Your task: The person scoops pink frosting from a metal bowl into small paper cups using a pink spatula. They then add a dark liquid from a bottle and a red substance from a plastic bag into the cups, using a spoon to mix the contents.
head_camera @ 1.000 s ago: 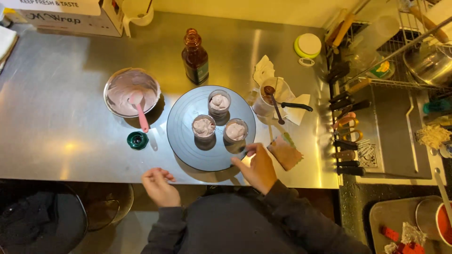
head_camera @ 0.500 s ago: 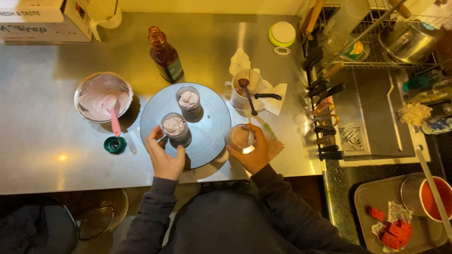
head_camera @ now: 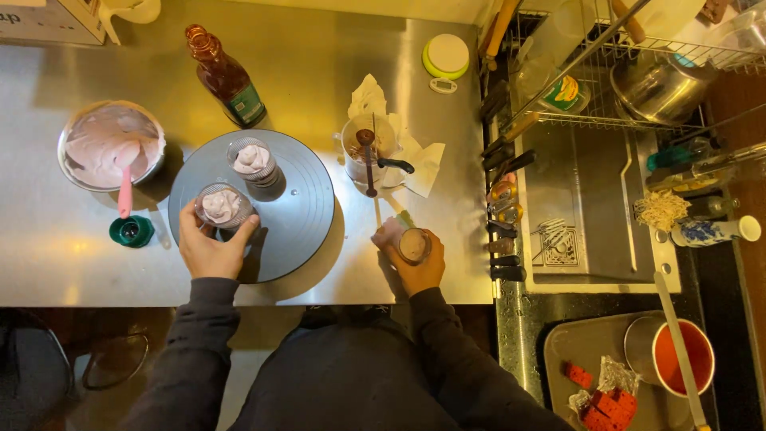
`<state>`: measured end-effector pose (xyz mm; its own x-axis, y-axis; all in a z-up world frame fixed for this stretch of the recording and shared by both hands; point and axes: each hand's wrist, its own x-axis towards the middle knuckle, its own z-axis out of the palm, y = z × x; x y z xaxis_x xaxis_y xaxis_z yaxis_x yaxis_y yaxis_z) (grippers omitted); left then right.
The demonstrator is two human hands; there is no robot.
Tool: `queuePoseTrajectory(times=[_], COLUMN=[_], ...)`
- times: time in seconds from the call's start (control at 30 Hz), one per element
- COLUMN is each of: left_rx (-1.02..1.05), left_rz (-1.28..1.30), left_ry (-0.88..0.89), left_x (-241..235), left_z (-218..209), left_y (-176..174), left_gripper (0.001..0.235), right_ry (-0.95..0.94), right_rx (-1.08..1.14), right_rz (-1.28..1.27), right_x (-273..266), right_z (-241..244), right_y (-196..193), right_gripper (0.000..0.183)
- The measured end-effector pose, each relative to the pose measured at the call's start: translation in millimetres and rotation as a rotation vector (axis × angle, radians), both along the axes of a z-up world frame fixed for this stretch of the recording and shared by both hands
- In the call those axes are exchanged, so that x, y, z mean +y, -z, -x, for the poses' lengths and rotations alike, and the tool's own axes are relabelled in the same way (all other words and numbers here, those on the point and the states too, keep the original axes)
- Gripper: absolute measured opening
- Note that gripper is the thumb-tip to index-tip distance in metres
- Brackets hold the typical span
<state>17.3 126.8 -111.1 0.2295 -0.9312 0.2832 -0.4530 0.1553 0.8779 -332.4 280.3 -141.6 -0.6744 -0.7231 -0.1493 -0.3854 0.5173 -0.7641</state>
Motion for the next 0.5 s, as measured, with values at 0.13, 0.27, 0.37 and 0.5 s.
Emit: queuePoseTrajectory(times=[0.13, 0.27, 0.37, 0.5], left_rx=[-0.085, -0.079, -0.056, -0.013], left_rz=[-0.015, -0.015, -0.024, 0.01], left_ry=[-0.054, -0.108, -0.12, -0.13], left_x=[-10.7, -13.8, -7.8, 9.1], left_z=[-5.1, -1.2, 5.3, 26.2], left_y=[8.9, 4.3, -1.7, -18.9], left_gripper=[0.1, 0.088, 0.083, 0.084], right_ry=[-0.076, 0.002, -0.042, -0.181], right_rx=[0.017, 0.144, 0.156, 0.066], right_rz=[0.05, 0.3, 0.329, 0.146], right_x=[9.8, 7.2, 2.3, -3.0], right_z=[13.0, 9.5, 13.0, 24.9], right_y=[42.8, 69.6, 91.0, 34.8], right_gripper=[0.074, 0.085, 0.084, 0.06])
